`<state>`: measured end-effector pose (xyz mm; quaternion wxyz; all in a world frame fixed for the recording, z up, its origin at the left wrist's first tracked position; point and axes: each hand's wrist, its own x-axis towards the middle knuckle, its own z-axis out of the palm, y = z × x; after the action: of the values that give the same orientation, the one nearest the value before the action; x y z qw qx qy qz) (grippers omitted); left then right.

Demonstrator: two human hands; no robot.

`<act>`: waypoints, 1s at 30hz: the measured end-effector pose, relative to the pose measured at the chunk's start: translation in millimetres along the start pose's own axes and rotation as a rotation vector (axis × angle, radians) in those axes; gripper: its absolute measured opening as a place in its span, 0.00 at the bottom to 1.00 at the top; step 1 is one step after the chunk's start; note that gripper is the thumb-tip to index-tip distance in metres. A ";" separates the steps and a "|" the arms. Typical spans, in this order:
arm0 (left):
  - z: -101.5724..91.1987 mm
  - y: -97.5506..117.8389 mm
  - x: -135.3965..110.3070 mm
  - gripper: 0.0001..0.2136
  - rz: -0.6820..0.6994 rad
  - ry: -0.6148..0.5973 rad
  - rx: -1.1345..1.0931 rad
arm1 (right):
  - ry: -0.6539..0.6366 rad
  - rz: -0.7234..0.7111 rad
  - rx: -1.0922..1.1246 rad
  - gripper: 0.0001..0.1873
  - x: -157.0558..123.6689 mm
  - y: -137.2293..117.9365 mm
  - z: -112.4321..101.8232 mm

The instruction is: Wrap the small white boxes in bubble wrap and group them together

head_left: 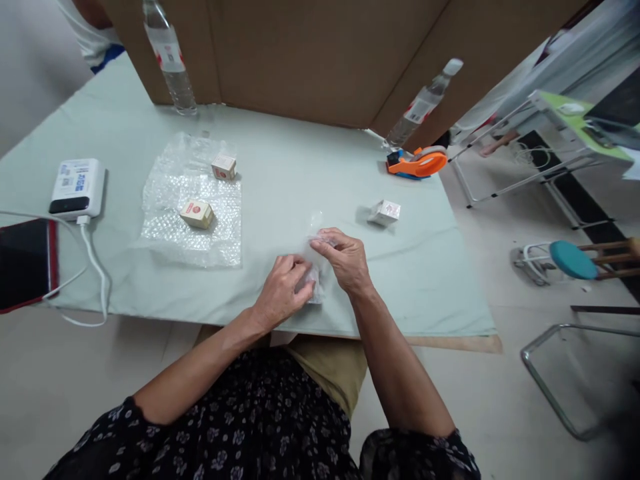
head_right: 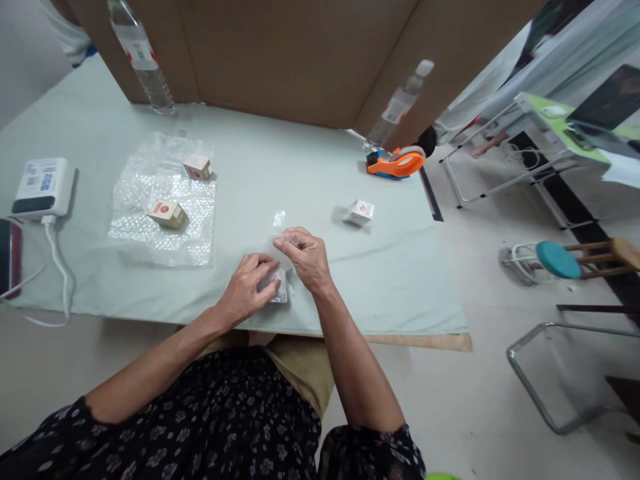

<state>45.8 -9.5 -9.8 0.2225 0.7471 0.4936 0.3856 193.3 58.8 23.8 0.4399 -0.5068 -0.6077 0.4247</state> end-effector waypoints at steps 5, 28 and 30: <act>7.7 2.2 -9.2 0.08 -0.081 0.184 0.025 | 0.033 -0.043 -0.078 0.09 -28.8 -12.3 3.5; -33.4 -29.9 -15.1 0.34 0.072 -0.303 -0.177 | 0.194 -0.379 -0.308 0.09 -97.5 27.4 30.4; -32.1 -30.5 -20.5 0.34 0.092 -0.256 -0.146 | 0.172 -0.354 -0.308 0.09 -98.3 25.5 28.3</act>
<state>-1.5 -17.1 -19.5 0.3195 0.7939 0.3968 0.3319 181.9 -37.3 -18.2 0.4750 -0.4878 -0.7049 0.1988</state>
